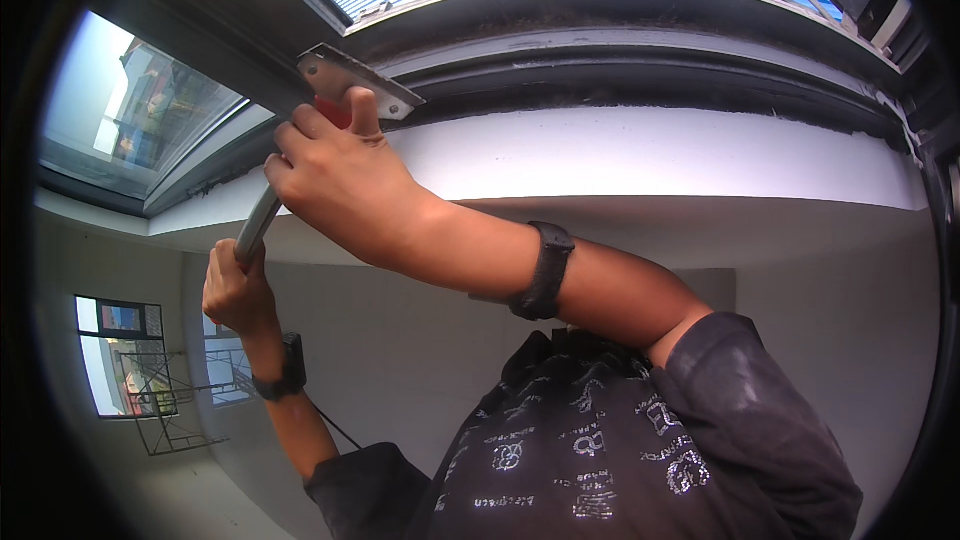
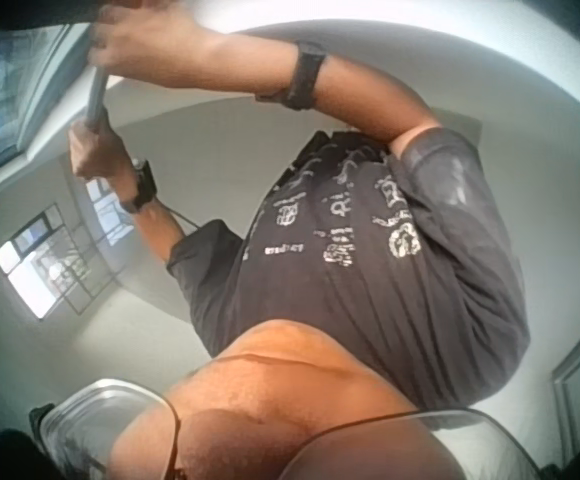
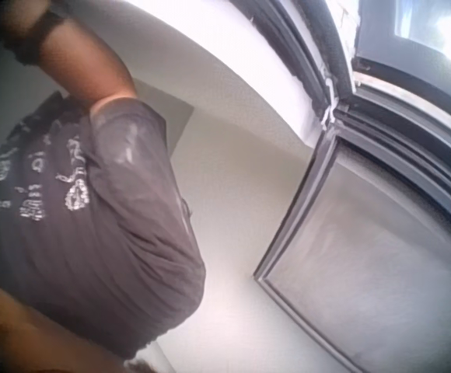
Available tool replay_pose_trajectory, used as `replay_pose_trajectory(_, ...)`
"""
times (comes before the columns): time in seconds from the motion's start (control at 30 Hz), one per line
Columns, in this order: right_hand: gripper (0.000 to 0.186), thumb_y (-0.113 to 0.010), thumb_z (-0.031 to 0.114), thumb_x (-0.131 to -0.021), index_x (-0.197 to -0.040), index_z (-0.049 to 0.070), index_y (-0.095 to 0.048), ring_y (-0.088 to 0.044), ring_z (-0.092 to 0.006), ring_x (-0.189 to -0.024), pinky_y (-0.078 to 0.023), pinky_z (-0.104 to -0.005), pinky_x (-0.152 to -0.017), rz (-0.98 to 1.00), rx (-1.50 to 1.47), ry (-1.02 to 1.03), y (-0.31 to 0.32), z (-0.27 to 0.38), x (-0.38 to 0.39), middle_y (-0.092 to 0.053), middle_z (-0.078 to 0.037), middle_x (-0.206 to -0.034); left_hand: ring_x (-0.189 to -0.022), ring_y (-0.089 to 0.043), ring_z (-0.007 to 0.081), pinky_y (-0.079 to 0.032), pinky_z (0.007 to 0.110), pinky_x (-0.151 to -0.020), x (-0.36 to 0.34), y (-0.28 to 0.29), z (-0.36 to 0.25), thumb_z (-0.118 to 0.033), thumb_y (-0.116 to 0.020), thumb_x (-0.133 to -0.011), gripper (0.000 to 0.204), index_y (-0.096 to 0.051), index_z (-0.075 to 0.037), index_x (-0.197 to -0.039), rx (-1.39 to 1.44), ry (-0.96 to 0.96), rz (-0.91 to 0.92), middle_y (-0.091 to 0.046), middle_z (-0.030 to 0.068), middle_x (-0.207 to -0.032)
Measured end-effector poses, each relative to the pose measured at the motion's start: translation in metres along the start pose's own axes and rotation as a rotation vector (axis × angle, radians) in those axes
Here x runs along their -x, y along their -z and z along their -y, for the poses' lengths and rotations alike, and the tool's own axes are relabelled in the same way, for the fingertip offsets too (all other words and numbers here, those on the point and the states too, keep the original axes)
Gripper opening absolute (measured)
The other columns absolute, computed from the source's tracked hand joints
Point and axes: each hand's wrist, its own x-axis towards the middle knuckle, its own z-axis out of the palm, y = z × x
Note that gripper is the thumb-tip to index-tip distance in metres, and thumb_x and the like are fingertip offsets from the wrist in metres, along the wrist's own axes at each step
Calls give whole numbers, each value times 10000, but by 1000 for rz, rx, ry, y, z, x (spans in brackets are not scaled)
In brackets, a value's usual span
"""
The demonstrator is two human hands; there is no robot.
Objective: The person uses a scraper to remove material from the upper track of a window frame, moving the blade along the groove and occasionally using their hands to touch the surface.
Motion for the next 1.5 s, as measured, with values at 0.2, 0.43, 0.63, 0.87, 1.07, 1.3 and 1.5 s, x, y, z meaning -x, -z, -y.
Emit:
replay_pose_trajectory(0.2, 99, -648, 137, -738, -796, 74, -699, -522, -249, -1015, -257, -585, -1019, -18, -39, -7, -12, 2, 2, -582, -63, -887, -584, -578, 272, -447, 385, -509, 3, 0, 2, -318, -712, -815, 291, -503, -117, -791, -46, 14, 8, -528, 28, -668)
replay_pose_trajectory(0.43, 86, -651, 133, -744, -802, 86, -694, -524, -243, -1031, -242, -572, -997, -4, -24, 4, -23, 6, -1, -584, -59, -907, -590, -580, 276, -443, 391, -508, 7, -8, 15, -362, -679, -846, 307, -503, -114, -801, -50, -7, -10, -532, 33, -674)
replay_pose_trajectory(0.63, 87, -653, 105, -744, -817, 79, -691, -525, -234, -1035, -246, -561, -988, -5, -20, 9, -19, 3, 0, -582, -64, -918, -595, -581, 286, -445, 395, -514, 6, -11, 14, -397, -647, -874, 331, -497, -109, -811, -49, -10, -8, -522, 47, -676)
replay_pose_trajectory(0.87, 50, -650, 100, -747, -782, 91, -685, -530, -218, -1000, -260, -520, -967, -20, -8, -2, -11, 2, 0, -573, -51, -875, -591, -591, 293, -451, 409, -501, 3, -10, 9, -349, -657, -879, 310, -473, -113, -795, -42, -12, -4, -522, 50, -662)
replay_pose_trajectory(1.07, 108, -662, 78, -789, -896, 85, -670, -540, -185, -1031, -267, -438, -875, 64, 12, -5, 3, -3, 0, -604, -39, -933, -605, -587, 273, -458, 390, -528, 0, -9, 5, -407, -638, -879, 346, -491, -103, -804, -68, -15, 3, -507, 48, -676)
replay_pose_trajectory(1.3, 106, -667, 65, -753, -855, 91, -656, -528, -191, -1016, -272, -466, -879, -1, 94, -5, 29, -18, 9, -583, -37, -927, -593, -580, 265, -449, 370, -517, -17, -5, -21, -393, -662, -865, 326, -520, -102, -827, 54, -76, -62, -517, 44, -680)
replay_pose_trajectory(1.5, 112, -689, 58, -684, -785, 70, -642, -511, -217, -980, -310, -494, -904, -38, 152, -9, 51, -32, 22, -555, -63, -869, -548, -556, 283, -430, 382, -492, -28, -1, -46, -380, -678, -860, 319, -528, -102, -819, 109, -99, -56, -506, 53, -645)
